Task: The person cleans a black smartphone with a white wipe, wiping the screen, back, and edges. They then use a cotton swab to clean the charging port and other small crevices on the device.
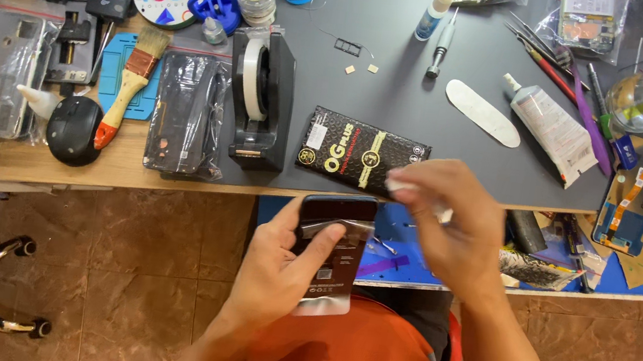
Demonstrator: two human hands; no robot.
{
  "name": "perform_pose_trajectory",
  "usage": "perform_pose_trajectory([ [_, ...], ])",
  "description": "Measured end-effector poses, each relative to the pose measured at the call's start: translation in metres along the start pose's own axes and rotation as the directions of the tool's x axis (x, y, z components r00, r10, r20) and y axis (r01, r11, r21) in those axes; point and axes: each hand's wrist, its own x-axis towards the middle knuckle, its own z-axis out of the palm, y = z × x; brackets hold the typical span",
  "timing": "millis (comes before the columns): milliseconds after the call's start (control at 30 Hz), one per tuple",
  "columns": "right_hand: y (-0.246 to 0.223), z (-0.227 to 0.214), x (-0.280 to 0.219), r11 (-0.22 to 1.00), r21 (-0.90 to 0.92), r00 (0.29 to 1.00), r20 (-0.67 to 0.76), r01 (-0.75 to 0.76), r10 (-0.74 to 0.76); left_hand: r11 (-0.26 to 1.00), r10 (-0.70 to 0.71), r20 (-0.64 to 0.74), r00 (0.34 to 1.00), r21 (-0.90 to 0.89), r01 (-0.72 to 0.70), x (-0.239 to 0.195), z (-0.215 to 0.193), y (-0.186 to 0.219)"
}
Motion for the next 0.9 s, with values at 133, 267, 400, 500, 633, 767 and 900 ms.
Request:
perform_pose_trajectory([
  [133, 0.043, -0.058, 0.004, 0.995, -0.088, 0.962, -0.274, -0.052, 0.026, 0.996, 0.092, -0.047, 0.995, 0.01, -0.091, 0.004, -0.012, -0.021],
  [267, 0.123, -0.152, -0.005, 0.87, -0.454, 0.85, -0.52, -0.19, -0.086, 0.993, 0.035, -0.219, 0.975, 0.122, -0.009, 0.007, -0.007, -0.022],
  [400, 0.183, -0.215, 0.0, 0.697, -0.682, 0.877, -0.451, -0.219, -0.166, 0.997, -0.053, -0.193, 0.98, 0.043, 0.062, 0.01, 0.003, -0.029],
  [500, 0.183, -0.221, 0.016, 0.719, -0.543, 0.864, -0.477, -0.434, 0.161, 0.993, -0.103, -0.22, 0.97, 0.038, 0.114, 0.01, 0.012, -0.024],
  [633, 0.188, -0.217, 0.027, 0.65, -0.484, 0.795, -0.5, -0.586, 0.344, 0.987, -0.118, -0.232, 0.966, 0.076, 0.139, 0.011, 0.015, -0.026],
  [767, 0.206, -0.217, 0.025, 0.684, -0.517, 0.831, -0.494, -0.516, 0.254, 0.988, -0.106, -0.248, 0.963, 0.086, 0.131, 0.011, 0.016, -0.027],
  [900, 0.206, -0.217, 0.022, 0.68, -0.529, 0.836, -0.494, -0.507, 0.239, 0.993, -0.043, -0.231, 0.972, 0.095, 0.066, 0.011, 0.016, -0.035],
])
